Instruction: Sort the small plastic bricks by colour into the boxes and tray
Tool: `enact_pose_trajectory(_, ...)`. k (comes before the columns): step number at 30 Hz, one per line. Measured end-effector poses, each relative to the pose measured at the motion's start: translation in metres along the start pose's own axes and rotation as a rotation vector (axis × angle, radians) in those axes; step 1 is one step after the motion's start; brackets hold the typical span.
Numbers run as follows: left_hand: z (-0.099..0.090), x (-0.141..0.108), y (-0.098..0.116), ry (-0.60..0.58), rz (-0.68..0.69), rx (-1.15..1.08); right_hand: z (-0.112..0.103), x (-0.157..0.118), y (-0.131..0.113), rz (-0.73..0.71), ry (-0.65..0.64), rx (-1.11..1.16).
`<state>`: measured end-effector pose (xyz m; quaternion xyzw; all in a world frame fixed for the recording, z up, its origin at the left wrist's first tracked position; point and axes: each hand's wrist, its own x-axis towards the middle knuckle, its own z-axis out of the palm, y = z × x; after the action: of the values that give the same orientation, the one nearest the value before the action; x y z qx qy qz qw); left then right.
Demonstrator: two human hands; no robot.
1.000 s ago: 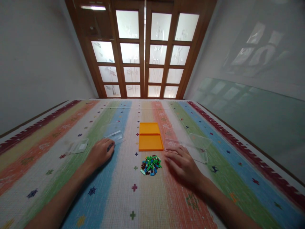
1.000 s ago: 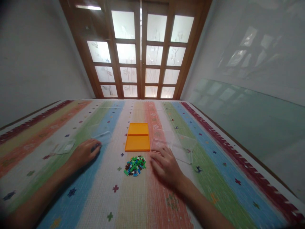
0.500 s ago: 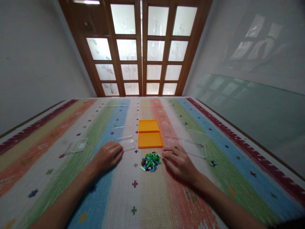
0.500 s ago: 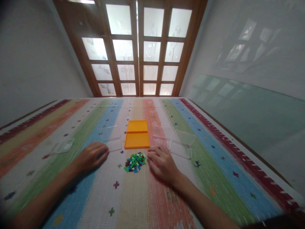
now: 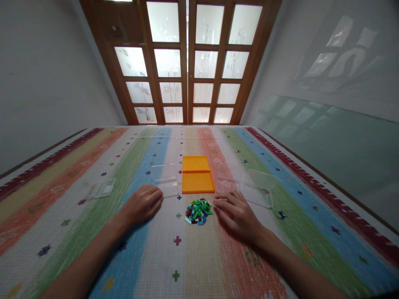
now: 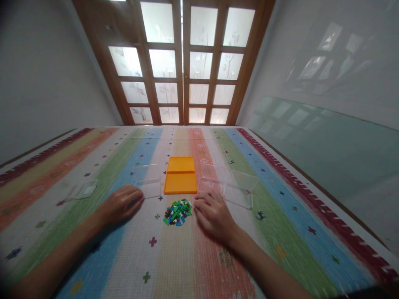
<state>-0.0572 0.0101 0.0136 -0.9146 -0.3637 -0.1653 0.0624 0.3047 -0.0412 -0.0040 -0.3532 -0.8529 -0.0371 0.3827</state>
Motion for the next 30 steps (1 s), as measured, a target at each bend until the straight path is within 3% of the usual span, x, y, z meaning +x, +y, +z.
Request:
enact_pose_trajectory(7, -0.006, 0.002, 0.003, 0.041, 0.014, -0.009, -0.003, 0.001, -0.002, -0.004, 0.007, 0.002)
enact_pose_trajectory(9, -0.014, 0.001, 0.0, 0.085, -0.044, -0.007, -0.003, 0.001, -0.002, -0.009, 0.004, -0.001)
enact_pose_trajectory(14, -0.049, -0.005, -0.015, 0.169, -0.504, 0.172, -0.004, 0.002, -0.004, -0.001, 0.008, 0.009)
enact_pose_trajectory(15, -0.056, -0.007, -0.019, 0.187, -0.688, 0.252, -0.004, 0.002, -0.004, 0.001, 0.004, 0.01)
enact_pose_trajectory(17, -0.065, -0.013, -0.026, 0.105, -0.943, 0.375, -0.004, 0.001, -0.005, 0.004, -0.006, 0.008)
enact_pose_trajectory(18, -0.067, -0.016, -0.03, 0.024, -0.979, 0.38, -0.003, 0.001, -0.005, 0.004, -0.011, 0.006)
enact_pose_trajectory(20, -0.067, -0.023, -0.038, -0.122, -1.021, 0.353, -0.003, 0.001, -0.005, 0.004, -0.019, 0.006)
enact_pose_trajectory(25, -0.052, -0.036, -0.056, -0.299, -0.998, 0.309, -0.002, 0.0, -0.004, 0.006, -0.025, 0.003)
enact_pose_trajectory(30, -0.047, -0.042, -0.067, -0.291, -0.981, 0.242, -0.001, -0.002, -0.003, 0.012, -0.032, 0.001)
